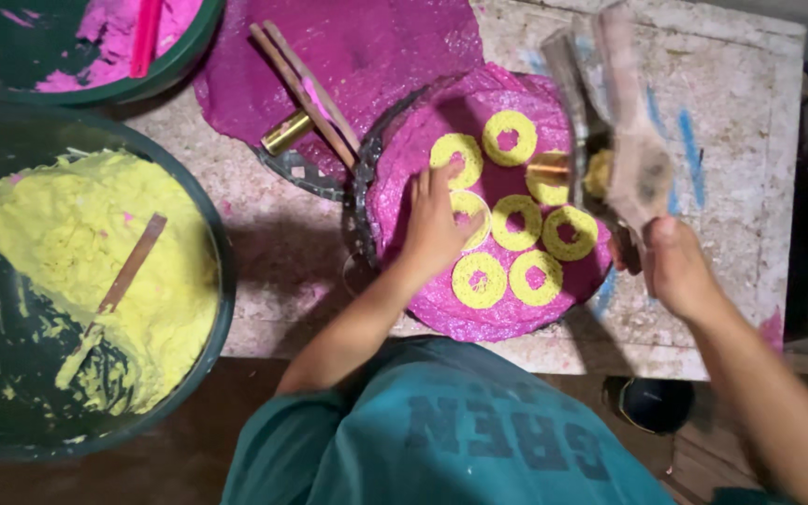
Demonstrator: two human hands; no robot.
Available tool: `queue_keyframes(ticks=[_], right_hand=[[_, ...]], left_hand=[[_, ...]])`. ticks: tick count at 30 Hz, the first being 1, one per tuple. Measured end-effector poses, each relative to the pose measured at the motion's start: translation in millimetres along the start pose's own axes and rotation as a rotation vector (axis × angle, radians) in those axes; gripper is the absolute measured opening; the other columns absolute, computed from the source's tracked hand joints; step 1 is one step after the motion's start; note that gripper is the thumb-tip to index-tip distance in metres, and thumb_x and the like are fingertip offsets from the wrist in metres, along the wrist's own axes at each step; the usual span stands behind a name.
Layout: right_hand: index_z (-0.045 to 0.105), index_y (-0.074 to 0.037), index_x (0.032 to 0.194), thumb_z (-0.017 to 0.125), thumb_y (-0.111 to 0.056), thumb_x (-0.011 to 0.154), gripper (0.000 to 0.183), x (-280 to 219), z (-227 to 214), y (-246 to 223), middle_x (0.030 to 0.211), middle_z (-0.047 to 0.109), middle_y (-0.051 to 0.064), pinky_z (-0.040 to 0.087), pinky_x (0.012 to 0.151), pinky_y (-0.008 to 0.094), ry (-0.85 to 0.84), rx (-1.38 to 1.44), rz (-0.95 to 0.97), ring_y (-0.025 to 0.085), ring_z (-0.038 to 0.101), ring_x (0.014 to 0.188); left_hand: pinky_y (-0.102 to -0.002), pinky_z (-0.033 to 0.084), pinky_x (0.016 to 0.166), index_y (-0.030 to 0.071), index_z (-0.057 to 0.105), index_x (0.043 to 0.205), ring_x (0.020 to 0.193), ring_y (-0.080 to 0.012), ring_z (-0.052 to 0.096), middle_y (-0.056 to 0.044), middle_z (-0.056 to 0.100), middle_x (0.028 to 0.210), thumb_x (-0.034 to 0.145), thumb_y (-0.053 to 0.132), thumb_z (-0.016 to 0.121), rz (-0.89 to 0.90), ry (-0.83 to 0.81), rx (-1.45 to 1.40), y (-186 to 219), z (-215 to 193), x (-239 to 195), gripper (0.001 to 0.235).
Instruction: The person uses a wooden press to shape pink and yellow dough into layered circular pieces. They repeatedly scoop pink dough into the press, place it on a flattened pink sheet, and press to form rings with yellow centers. Finished pieces are arranged on a nearby tray.
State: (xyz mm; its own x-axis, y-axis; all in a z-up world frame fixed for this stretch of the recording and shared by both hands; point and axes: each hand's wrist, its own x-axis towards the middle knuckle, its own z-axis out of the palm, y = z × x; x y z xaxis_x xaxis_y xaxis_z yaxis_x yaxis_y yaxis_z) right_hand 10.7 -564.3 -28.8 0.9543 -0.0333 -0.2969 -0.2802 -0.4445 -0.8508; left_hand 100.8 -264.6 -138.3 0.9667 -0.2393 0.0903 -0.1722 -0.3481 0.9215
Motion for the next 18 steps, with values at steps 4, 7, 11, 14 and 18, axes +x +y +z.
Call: queue_keyframes(ticks=[4,7,11,14,18], right_hand=[[0.056,-0.004,0.127,0.036,-0.082,0.095,0.087,-14.0,25.3,23.1,0.092,0.060,0.009,0.046,0.071,0.037,0.099,0.379,-0.088,0.020,0.058,0.080],[0.051,-0.005,0.136,0.037,-0.086,0.093,0.093,-22.9,40.3,24.6,0.101,0.060,0.009,0.046,0.075,0.036,0.075,0.509,-0.104,0.019,0.058,0.086],[0.054,0.000,0.131,0.034,-0.092,0.092,0.102,-38.4,45.5,18.3,0.087,0.057,0.010,0.044,0.075,0.037,0.057,0.518,-0.088,0.021,0.054,0.082],[0.048,-0.002,0.135,0.036,-0.092,0.088,0.101,-49.8,45.0,14.8,0.094,0.055,0.009,0.043,0.071,0.038,0.114,0.531,-0.070,0.021,0.053,0.080],[0.046,-0.003,0.136,0.037,-0.091,0.088,0.100,-54.6,47.0,12.4,0.097,0.055,0.008,0.044,0.073,0.038,0.123,0.534,-0.102,0.021,0.052,0.081]], left_hand=[[-0.058,0.033,0.107,0.003,0.033,0.145,0.131,-0.0409,0.037,-0.024,0.039,0.140,0.066,0.028,0.092,-0.073,-0.074,0.340,13.3,0.2,-34.5,0.102],[-0.059,0.032,0.107,0.002,0.031,0.146,0.132,-0.0413,0.037,-0.026,0.038,0.141,0.066,0.029,0.092,-0.053,-0.091,0.416,19.4,-0.2,-33.4,0.104],[-0.057,0.034,0.106,0.003,0.034,0.145,0.131,-0.0405,0.041,-0.023,0.042,0.139,0.065,0.026,0.093,-0.054,-0.024,0.369,20.3,-3.1,-29.5,0.102],[-0.058,0.032,0.106,-0.002,0.032,0.143,0.128,-0.0416,0.041,-0.029,0.042,0.137,0.060,0.027,0.099,0.006,0.080,0.300,14.0,-18.3,-26.3,0.110],[-0.055,0.036,0.109,0.002,0.033,0.148,0.132,-0.0393,0.045,-0.023,0.047,0.142,0.065,0.013,0.096,0.173,0.116,0.346,-1.2,-59.3,-25.3,0.105]])
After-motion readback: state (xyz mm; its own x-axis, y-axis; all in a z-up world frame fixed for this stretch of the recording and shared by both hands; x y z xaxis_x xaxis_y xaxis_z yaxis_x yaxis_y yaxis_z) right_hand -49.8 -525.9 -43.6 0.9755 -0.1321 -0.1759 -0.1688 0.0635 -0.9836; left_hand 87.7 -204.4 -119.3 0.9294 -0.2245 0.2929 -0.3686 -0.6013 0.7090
